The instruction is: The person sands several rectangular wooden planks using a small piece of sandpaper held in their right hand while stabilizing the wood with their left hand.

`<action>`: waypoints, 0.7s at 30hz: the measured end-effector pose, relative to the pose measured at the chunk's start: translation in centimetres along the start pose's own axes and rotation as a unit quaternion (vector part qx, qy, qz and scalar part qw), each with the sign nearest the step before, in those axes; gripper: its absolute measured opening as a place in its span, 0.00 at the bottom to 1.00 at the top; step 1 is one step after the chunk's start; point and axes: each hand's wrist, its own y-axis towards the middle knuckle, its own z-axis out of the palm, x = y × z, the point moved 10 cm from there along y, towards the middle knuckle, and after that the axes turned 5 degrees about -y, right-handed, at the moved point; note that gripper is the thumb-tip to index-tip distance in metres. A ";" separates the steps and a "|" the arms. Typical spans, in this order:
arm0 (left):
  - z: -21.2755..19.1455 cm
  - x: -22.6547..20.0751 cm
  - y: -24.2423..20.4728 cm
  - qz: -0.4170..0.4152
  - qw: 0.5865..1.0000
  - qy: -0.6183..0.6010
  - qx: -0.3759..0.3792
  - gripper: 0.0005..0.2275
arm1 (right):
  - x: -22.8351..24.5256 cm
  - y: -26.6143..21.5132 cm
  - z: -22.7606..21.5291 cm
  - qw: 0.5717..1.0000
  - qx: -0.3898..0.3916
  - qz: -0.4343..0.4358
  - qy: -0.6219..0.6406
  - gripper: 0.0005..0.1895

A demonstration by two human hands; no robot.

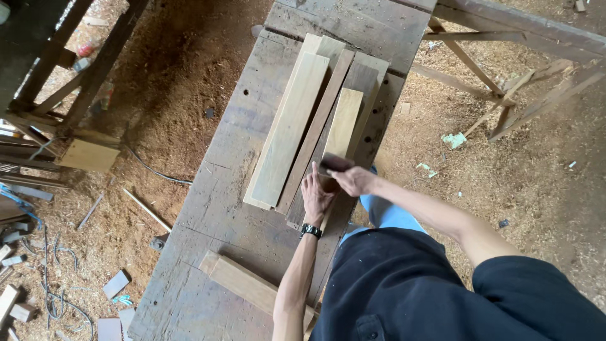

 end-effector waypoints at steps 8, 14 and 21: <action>-1.1 -0.9 0.1 0.005 1.000 -0.005 -0.018 0.52 | -6.5 -0.5 0.6 0.981 -0.037 0.183 -0.047 0.15; -0.8 -0.6 0.4 0.001 1.000 0.000 -0.008 0.49 | -3.8 -1.3 0.7 0.997 0.064 0.036 -0.033 0.15; -1.7 -1.7 0.1 -0.005 1.000 -0.020 -0.018 0.45 | -9.3 -1.0 0.6 0.960 0.031 0.278 -0.020 0.19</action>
